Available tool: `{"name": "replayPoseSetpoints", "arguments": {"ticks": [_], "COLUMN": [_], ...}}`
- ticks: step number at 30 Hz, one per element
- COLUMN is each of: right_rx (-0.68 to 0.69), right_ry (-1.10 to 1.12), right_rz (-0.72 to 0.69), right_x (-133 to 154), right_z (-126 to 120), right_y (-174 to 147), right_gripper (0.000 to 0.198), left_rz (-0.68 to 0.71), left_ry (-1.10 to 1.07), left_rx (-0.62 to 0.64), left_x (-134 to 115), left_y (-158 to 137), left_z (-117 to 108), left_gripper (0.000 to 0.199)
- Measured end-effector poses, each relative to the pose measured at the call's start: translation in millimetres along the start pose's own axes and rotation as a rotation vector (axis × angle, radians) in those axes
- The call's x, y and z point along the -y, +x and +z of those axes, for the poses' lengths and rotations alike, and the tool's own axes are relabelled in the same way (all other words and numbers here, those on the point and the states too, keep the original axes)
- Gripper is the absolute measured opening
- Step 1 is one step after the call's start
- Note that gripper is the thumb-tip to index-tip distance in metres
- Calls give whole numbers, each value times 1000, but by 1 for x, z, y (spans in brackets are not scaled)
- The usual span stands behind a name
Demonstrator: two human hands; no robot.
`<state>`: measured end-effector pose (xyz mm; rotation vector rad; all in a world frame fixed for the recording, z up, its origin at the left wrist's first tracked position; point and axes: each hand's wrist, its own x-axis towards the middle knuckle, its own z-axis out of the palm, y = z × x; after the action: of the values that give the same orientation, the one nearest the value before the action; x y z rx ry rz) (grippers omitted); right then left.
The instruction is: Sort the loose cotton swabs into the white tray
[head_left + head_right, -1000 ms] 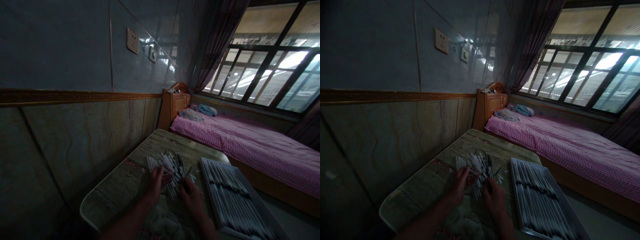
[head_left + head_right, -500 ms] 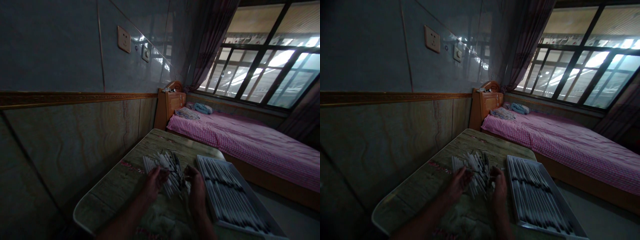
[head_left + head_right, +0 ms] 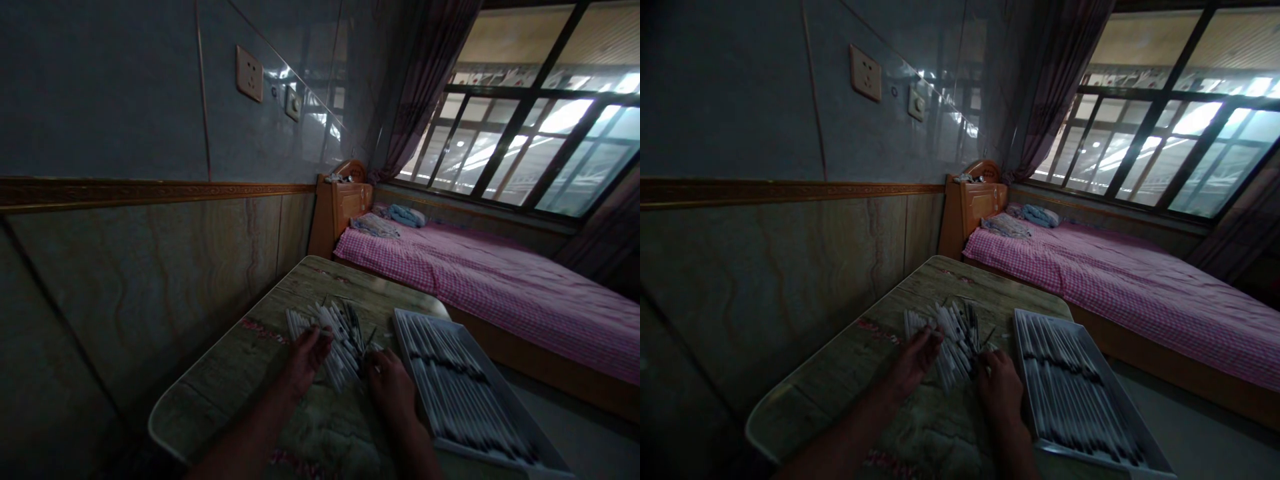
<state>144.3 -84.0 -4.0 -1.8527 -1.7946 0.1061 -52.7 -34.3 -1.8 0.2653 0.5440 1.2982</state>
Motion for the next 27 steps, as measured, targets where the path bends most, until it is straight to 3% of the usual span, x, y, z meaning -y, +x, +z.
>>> {"name": "replayPoseSetpoints", "arguments": {"ticks": [6,16,20,27], "right_rx": [90,-23,-66,-137], "right_ry": [-208,-156,53,815], "right_rz": [-76,-286,-194,178], "right_x": [8,4,3,23], "right_z": [-2,7,9,23], "right_y": [1,1,0,-1], "right_gripper": [22,27,20,24], "left_rz": [31,-11,-15,-9], "left_ry": [100,151,151,223], "left_rx": [52,16,17,55], "left_x": [8,8,10,17], "left_y": [3,-1,2,-3], "left_z": [-5,-1,-5,-3], "left_gripper": [12,15,15,25]}}
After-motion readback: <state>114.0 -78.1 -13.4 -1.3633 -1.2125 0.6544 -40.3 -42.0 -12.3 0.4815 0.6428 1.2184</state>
